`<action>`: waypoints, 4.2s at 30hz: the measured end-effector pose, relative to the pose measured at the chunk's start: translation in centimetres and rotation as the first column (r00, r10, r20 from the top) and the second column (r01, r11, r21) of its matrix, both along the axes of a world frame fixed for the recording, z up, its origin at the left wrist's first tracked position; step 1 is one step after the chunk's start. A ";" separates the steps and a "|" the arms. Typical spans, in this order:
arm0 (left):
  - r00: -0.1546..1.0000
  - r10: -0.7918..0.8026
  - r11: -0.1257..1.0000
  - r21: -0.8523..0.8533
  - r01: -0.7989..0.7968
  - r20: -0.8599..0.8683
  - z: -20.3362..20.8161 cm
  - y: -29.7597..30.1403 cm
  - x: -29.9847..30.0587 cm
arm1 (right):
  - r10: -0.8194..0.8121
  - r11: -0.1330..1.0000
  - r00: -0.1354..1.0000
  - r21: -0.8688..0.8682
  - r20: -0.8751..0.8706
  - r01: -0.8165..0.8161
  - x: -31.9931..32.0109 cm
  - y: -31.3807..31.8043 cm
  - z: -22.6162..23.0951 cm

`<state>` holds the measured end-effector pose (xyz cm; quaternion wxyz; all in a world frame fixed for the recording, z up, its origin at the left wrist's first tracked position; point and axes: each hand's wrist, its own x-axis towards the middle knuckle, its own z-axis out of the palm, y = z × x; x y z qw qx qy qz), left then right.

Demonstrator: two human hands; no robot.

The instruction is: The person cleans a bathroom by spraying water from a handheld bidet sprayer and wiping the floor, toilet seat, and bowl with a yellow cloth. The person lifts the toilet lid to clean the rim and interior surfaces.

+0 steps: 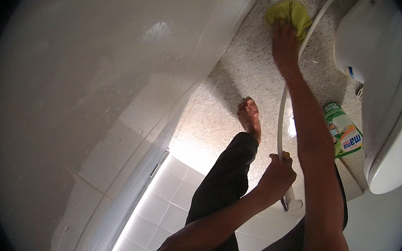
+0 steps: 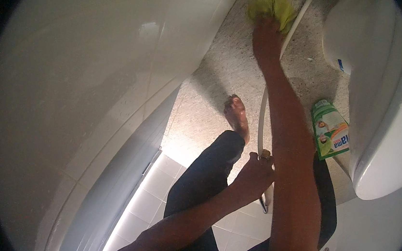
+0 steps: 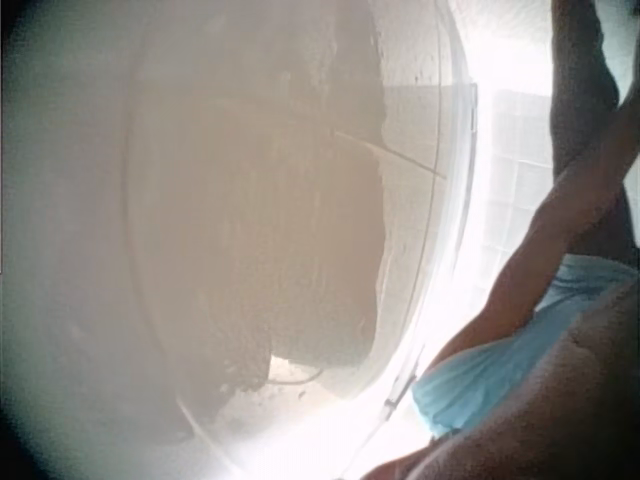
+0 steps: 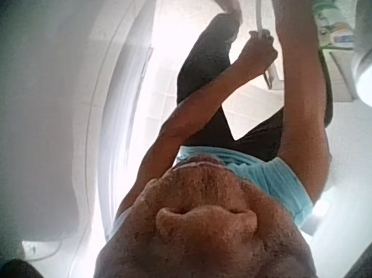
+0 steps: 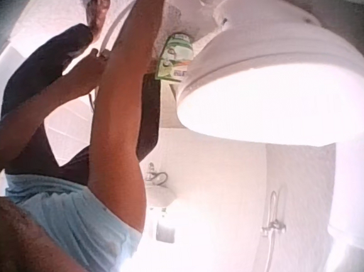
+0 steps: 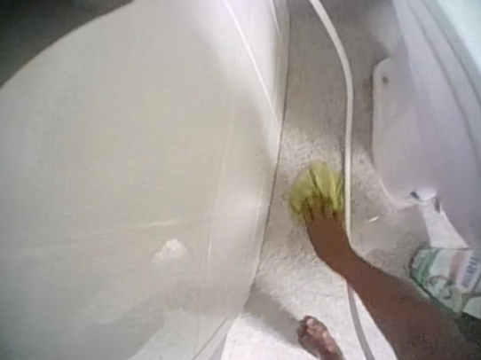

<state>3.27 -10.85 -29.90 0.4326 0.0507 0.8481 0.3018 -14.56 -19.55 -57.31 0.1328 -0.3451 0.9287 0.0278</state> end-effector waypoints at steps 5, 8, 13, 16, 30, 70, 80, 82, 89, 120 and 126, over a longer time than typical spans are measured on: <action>0.999 0.015 0.996 0.088 -0.018 0.032 0.0 1.1 0.8 | 0.408 0.912 0.871 -0.147 0.272 -0.382 8.9 4.2 -0.6; 0.999 0.042 0.995 0.096 -0.040 -0.015 0.1 2.1 1.4 | 0.377 0.925 0.732 -0.192 0.567 -0.328 9.3 5.7 -1.0; 0.997 0.048 0.989 0.139 -0.041 -0.053 0.0 0.9 0.2 | 0.250 0.958 0.948 -0.190 0.198 -0.213 0.0 4.2 -0.8; 0.999 0.042 0.990 0.137 -0.038 -0.029 0.4 0.8 -0.1 | 0.032 0.989 0.999 -0.146 0.039 -0.026 -3.7 3.8 -0.1; 0.993 0.116 0.985 0.129 -0.110 -0.034 -0.3 4.8 2.1 | 0.127 0.983 0.512 -0.176 0.850 0.049 8.8 9.0 -0.3; 0.585 0.717 0.689 0.258 -0.677 -0.379 17.3 -1.6 -0.4 | 0.554 -0.244 -0.099 0.275 0.827 0.930 0.9 65.7 49.6; 0.581 0.648 0.722 0.154 -0.675 -0.493 19.0 -2.4 0.9 | -0.575 -0.394 -0.097 -0.172 0.812 0.903 -10.2 66.3 48.9; 0.488 0.814 0.575 0.313 -0.756 -0.315 19.8 -0.9 -1.0 | -0.688 -0.193 0.175 -0.410 0.704 0.892 -9.8 71.9 46.3; 0.549 0.699 0.701 0.287 -0.653 -0.459 20.1 -3.5 -0.5 | -0.666 0.506 0.719 -0.589 0.198 0.630 -10.6 75.6 46.0; 0.595 0.602 0.798 0.370 -0.476 -0.532 27.6 -2.8 0.4 | -0.309 -0.765 0.066 -0.289 0.949 0.576 5.9 74.5 54.0; 0.570 0.649 0.760 0.398 -0.514 -0.504 28.1 -2.8 0.6 | -0.532 -0.587 0.189 -0.520 0.825 0.621 4.2 76.3 53.5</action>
